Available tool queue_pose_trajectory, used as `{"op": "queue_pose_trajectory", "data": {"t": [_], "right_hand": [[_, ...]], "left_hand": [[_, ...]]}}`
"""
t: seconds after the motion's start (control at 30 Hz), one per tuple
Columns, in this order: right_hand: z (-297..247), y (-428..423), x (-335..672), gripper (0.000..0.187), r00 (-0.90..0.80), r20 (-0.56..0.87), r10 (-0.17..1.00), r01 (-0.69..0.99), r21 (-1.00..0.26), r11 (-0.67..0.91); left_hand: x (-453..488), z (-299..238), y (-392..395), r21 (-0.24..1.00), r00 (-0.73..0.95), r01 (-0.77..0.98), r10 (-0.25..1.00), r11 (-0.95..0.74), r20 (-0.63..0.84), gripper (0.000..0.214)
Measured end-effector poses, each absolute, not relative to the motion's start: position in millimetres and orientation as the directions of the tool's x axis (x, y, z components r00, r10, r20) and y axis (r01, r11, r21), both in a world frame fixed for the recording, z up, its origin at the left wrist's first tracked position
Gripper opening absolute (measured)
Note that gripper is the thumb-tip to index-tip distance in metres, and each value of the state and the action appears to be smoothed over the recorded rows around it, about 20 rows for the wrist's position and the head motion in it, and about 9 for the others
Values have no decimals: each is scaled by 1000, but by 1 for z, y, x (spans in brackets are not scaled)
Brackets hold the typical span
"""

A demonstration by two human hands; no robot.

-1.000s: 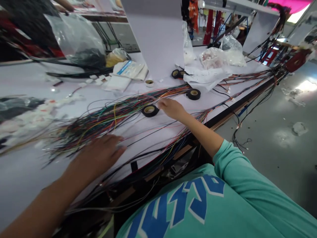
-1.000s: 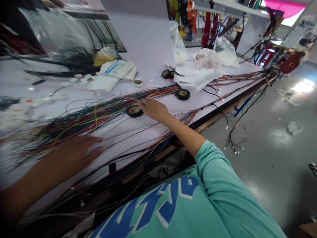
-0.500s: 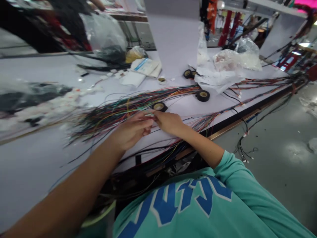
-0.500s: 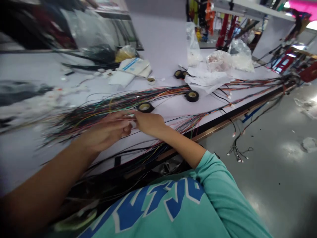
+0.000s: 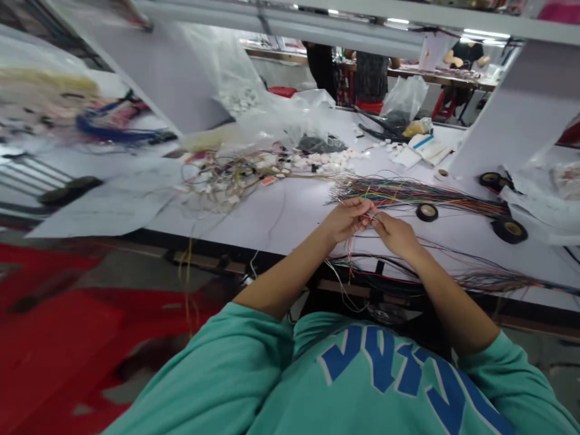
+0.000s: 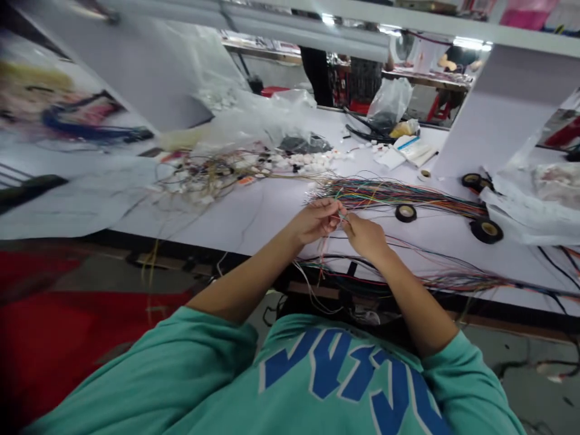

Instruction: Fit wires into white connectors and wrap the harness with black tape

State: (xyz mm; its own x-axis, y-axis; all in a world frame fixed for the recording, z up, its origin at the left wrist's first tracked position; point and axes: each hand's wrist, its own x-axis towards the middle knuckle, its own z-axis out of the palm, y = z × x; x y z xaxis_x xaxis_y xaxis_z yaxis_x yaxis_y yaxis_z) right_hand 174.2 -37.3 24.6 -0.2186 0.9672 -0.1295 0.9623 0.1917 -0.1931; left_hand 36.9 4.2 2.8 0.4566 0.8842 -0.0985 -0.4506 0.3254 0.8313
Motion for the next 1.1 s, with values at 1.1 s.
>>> {"op": "queue_pose_trajectory", "data": {"t": [1.1], "right_hand": [[14,-26,124,30,-513,-159,843,851,-221,476]], "left_hand": [[-33,-13,-19,967,244,247,970,-66,4,10]]}}
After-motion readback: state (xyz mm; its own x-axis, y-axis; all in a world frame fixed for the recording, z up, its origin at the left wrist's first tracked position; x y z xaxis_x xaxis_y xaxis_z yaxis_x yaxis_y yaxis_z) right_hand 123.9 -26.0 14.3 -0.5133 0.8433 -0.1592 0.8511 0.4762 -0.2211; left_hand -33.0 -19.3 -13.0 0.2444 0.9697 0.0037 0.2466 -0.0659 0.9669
